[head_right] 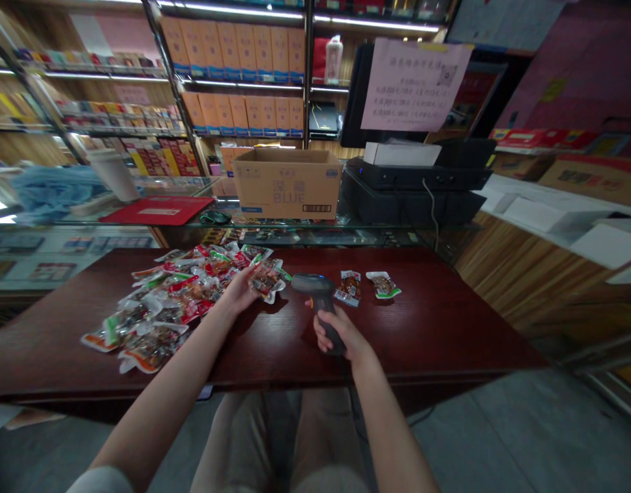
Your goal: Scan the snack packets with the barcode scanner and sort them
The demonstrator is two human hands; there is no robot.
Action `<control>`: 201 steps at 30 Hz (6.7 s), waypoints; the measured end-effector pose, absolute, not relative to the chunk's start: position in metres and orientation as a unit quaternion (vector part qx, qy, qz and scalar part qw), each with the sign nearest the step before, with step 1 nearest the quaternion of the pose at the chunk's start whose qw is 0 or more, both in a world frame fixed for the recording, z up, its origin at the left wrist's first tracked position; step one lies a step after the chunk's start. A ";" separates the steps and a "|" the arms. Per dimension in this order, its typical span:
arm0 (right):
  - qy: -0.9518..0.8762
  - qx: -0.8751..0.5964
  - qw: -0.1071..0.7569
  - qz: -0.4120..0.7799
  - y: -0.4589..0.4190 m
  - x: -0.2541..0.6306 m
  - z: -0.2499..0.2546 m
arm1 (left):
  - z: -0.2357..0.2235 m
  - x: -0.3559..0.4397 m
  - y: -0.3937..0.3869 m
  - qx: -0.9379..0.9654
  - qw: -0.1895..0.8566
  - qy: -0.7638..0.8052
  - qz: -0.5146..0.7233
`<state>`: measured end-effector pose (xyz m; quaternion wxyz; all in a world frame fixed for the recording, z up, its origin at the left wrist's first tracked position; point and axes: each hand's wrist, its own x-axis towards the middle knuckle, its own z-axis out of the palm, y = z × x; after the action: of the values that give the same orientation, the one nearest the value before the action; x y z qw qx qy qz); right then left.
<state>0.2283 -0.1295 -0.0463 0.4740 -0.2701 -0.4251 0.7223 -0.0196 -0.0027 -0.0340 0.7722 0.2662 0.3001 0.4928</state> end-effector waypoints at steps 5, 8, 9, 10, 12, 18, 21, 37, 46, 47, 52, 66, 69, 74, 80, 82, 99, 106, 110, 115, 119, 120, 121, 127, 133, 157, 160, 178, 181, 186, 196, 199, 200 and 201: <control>-0.438 -0.273 0.469 0.717 -0.130 0.228 -0.047 | -0.030 -0.019 -0.002 0.244 0.780 0.268 0.511; -0.440 -0.280 0.460 0.718 -0.131 0.227 -0.047 | -0.031 -0.012 -0.004 0.251 0.772 0.271 0.517; -0.440 -0.283 0.455 0.721 -0.131 0.227 -0.046 | -0.031 -0.010 -0.005 0.254 0.766 0.272 0.525; -0.440 -0.285 0.449 0.723 -0.131 0.226 -0.046 | -0.032 -0.007 -0.006 0.257 0.759 0.272 0.533; -0.439 -0.291 0.441 0.726 -0.131 0.226 -0.046 | -0.032 -0.003 -0.007 0.262 0.746 0.268 0.550; -0.442 -0.297 0.446 0.720 -0.131 0.224 -0.045 | -0.031 0.002 -0.007 0.279 0.734 0.267 0.559; -0.443 -0.297 0.450 0.716 -0.131 0.224 -0.045 | -0.032 0.005 -0.005 0.287 0.726 0.287 0.555; -0.387 -0.320 0.592 0.630 -0.145 0.273 -0.052 | -0.025 0.050 -0.010 0.361 0.707 0.303 0.526; -0.339 -0.329 0.647 0.598 -0.164 0.304 -0.061 | -0.049 0.174 0.004 0.478 0.657 0.348 0.469; -0.336 -0.329 0.652 0.595 -0.164 0.304 -0.063 | -0.051 0.183 0.004 0.499 0.647 0.349 0.459; -0.325 -0.332 0.673 0.576 -0.164 0.303 -0.064 | -0.054 0.204 -0.008 0.720 0.445 0.380 0.374; -0.348 -0.360 0.650 0.573 -0.166 0.294 -0.061 | -0.010 0.018 -0.012 0.750 -0.001 0.655 0.092; -0.365 -0.378 0.630 0.572 -0.166 0.292 -0.060 | -0.018 -0.004 -0.002 0.782 0.031 0.620 0.054; -0.382 -0.406 0.602 0.572 -0.163 0.285 -0.051 | -0.036 -0.003 0.013 0.779 0.125 0.567 0.235; -0.393 -0.378 0.575 0.610 -0.144 0.256 -0.041 | -0.049 -0.007 0.021 0.741 0.243 0.489 0.391; -0.395 -0.364 0.556 0.634 -0.138 0.247 -0.041 | -0.049 -0.010 0.019 0.744 0.251 0.472 0.401; -0.399 -0.351 0.526 0.664 -0.138 0.231 -0.045 | -0.041 -0.003 -0.001 0.778 0.253 0.450 0.359; -0.384 -0.355 0.551 0.651 -0.142 0.238 -0.045 | -0.036 0.012 -0.007 0.780 0.259 0.436 0.366; -0.374 -0.363 0.585 0.621 -0.146 0.260 -0.047 | -0.030 0.041 -0.010 0.780 0.270 0.438 0.356; -0.340 -0.369 0.639 0.583 -0.153 0.289 -0.052 | -0.030 0.106 -0.015 0.782 0.275 0.452 0.330; -0.312 -0.371 0.658 0.576 -0.156 0.295 -0.056 | -0.035 0.159 -0.024 0.778 0.265 0.486 0.299; -0.309 -0.372 0.659 0.576 -0.156 0.295 -0.057 | -0.036 0.168 -0.027 0.783 0.255 0.490 0.285; -0.308 -0.373 0.658 0.577 -0.155 0.295 -0.057 | -0.036 0.175 -0.030 0.794 0.243 0.486 0.271; -0.322 -0.387 0.635 0.586 -0.155 0.293 -0.059 | -0.021 0.151 -0.043 0.845 0.095 0.463 0.250; -0.325 -0.383 0.633 0.589 -0.155 0.291 -0.057 | -0.012 0.036 -0.020 0.796 0.024 0.603 0.046; -0.367 -0.361 0.580 0.631 -0.160 0.287 -0.050 | -0.046 0.076 0.008 0.601 0.507 0.386 0.482; -0.361 -0.366 0.584 0.628 -0.159 0.288 -0.051 | -0.054 0.089 0.000 0.579 0.566 0.330 0.485; -0.360 -0.368 0.584 0.628 -0.158 0.286 -0.051 | -0.060 0.096 -0.017 0.674 0.453 0.353 0.464; -0.347 -0.367 0.607 0.614 -0.156 0.287 -0.053 | -0.060 0.099 -0.015 0.649 0.471 0.353 0.483; -0.313 -0.358 0.653 0.589 -0.153 0.291 -0.056 | -0.056 0.119 0.005 0.640 0.430 0.408 0.488; -0.289 -0.365 0.651 0.599 -0.154 0.292 -0.059 | -0.052 0.165 0.025 0.731 0.389 0.440 0.348; -0.285 -0.367 0.652 0.600 -0.154 0.293 -0.059 | -0.041 0.139 0.006 0.814 0.240 0.431 0.307; -0.286 -0.368 0.652 0.598 -0.154 0.292 -0.059 | -0.035 0.126 -0.001 0.830 0.188 0.441 0.285; -0.289 -0.369 0.653 0.595 -0.154 0.292 -0.058 | -0.030 0.111 -0.009 0.840 0.137 0.461 0.253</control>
<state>0.2919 -0.1544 -0.0581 0.6531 -0.3686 -0.2888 0.5951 0.1110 -0.0091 -0.0296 0.1375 0.8396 0.4607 0.2527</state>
